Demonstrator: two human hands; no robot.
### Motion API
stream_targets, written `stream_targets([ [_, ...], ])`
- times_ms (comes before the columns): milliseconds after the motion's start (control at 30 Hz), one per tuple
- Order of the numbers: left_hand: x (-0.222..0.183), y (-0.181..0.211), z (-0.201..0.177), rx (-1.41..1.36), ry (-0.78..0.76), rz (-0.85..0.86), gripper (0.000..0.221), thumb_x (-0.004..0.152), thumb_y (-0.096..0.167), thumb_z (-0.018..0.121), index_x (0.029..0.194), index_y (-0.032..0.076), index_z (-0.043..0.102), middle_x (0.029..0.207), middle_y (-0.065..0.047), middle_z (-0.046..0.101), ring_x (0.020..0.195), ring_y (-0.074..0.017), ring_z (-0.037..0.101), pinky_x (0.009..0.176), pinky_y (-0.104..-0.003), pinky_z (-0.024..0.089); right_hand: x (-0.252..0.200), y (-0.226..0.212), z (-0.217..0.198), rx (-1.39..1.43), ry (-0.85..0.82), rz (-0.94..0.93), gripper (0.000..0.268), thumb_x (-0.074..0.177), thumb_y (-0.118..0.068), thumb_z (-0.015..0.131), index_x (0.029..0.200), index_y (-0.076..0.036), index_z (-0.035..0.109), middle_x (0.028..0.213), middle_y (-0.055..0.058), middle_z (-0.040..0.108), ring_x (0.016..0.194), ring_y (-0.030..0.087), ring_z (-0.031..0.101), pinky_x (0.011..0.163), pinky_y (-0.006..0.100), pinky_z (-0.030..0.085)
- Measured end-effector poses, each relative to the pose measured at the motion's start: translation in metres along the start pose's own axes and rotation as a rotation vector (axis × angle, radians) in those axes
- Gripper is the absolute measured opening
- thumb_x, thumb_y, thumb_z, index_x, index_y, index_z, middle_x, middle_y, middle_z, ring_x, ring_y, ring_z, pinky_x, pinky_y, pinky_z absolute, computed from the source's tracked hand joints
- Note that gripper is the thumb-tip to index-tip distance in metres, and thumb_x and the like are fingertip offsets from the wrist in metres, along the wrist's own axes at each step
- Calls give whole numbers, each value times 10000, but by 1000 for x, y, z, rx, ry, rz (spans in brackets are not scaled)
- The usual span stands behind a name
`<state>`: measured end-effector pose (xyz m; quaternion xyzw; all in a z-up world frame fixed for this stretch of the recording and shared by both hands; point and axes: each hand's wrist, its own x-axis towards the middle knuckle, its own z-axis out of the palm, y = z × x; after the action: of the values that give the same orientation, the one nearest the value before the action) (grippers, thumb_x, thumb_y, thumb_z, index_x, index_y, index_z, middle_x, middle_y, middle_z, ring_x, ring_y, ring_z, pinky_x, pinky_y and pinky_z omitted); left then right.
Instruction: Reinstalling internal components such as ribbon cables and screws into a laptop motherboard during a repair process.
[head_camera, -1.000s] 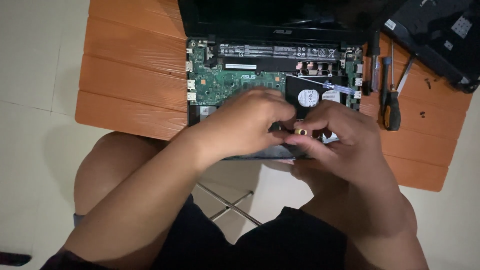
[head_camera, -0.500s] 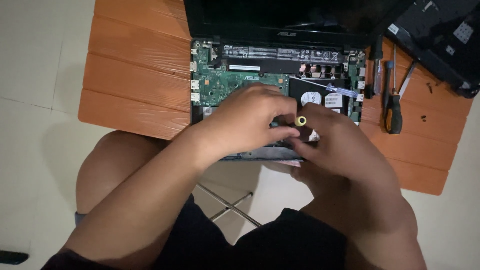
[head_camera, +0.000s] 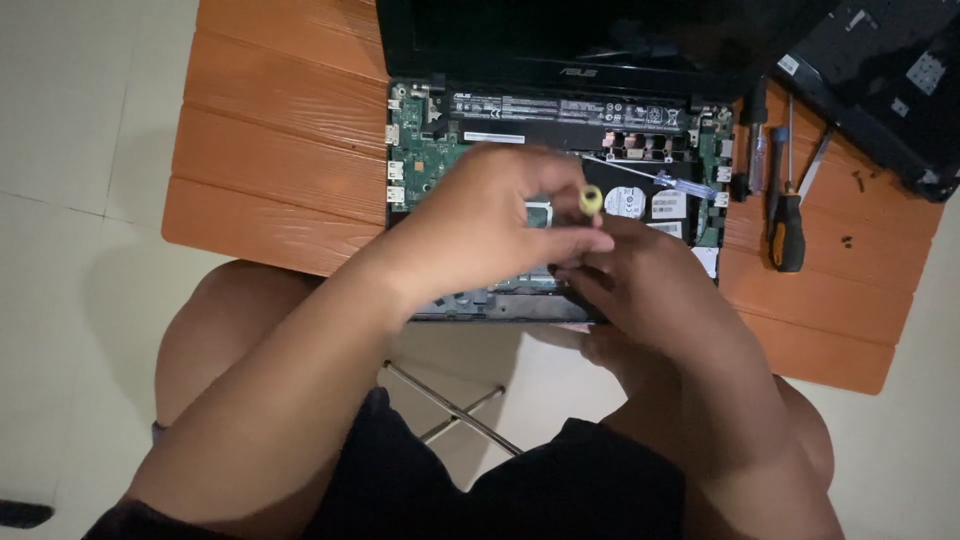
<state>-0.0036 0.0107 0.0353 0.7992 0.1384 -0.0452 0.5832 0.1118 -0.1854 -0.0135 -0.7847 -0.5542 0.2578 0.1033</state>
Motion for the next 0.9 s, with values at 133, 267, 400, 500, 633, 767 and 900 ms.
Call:
stream_targets([
  [133,-1,-2,-5,-91,133,148,251,829,327,835,742,198,638,927,69,800,923,-84,748,849,-302,540,2,-6,-6,70,-25,42,162,915,-175,673,1019,-199,795,1103,30,737,933,293,701,696,427,524],
  [267,0,-10,-3,-248,282,248,161,856,255,838,860,162,707,856,40,741,831,-81,715,795,-270,576,1,-8,-4,61,21,-33,112,917,-173,685,986,-168,773,1080,37,696,886,286,676,626,433,508],
  [400,6,-22,1,-405,378,377,136,904,190,822,946,133,707,864,11,732,794,-54,683,739,-217,574,3,-13,-8,60,11,-5,81,909,-183,656,963,-164,714,1005,25,662,897,255,652,640,430,494],
  [500,6,-16,-2,-333,464,262,164,868,241,849,860,150,712,839,23,761,723,-32,677,646,-202,537,3,-14,-3,109,65,-3,62,879,-171,661,923,-177,704,1004,15,671,901,237,662,689,386,489],
  [633,2,-11,-5,-420,412,171,105,888,159,821,933,141,727,905,-17,802,835,-78,781,754,-212,647,3,-14,-1,52,136,-63,23,889,-181,652,908,-173,661,965,40,652,894,278,647,664,436,475],
  [767,3,-12,-3,-447,434,45,103,914,198,808,913,160,713,783,53,695,701,-33,617,672,-200,504,-4,-8,-14,174,163,-91,76,877,-132,669,950,-148,657,972,47,653,852,255,646,664,389,467],
  [900,3,-16,-3,-583,482,15,81,933,154,770,965,172,697,942,29,759,805,-27,648,784,-216,549,-45,20,-77,295,393,60,203,892,-42,733,1058,-122,648,1024,27,681,884,139,663,826,262,513],
])
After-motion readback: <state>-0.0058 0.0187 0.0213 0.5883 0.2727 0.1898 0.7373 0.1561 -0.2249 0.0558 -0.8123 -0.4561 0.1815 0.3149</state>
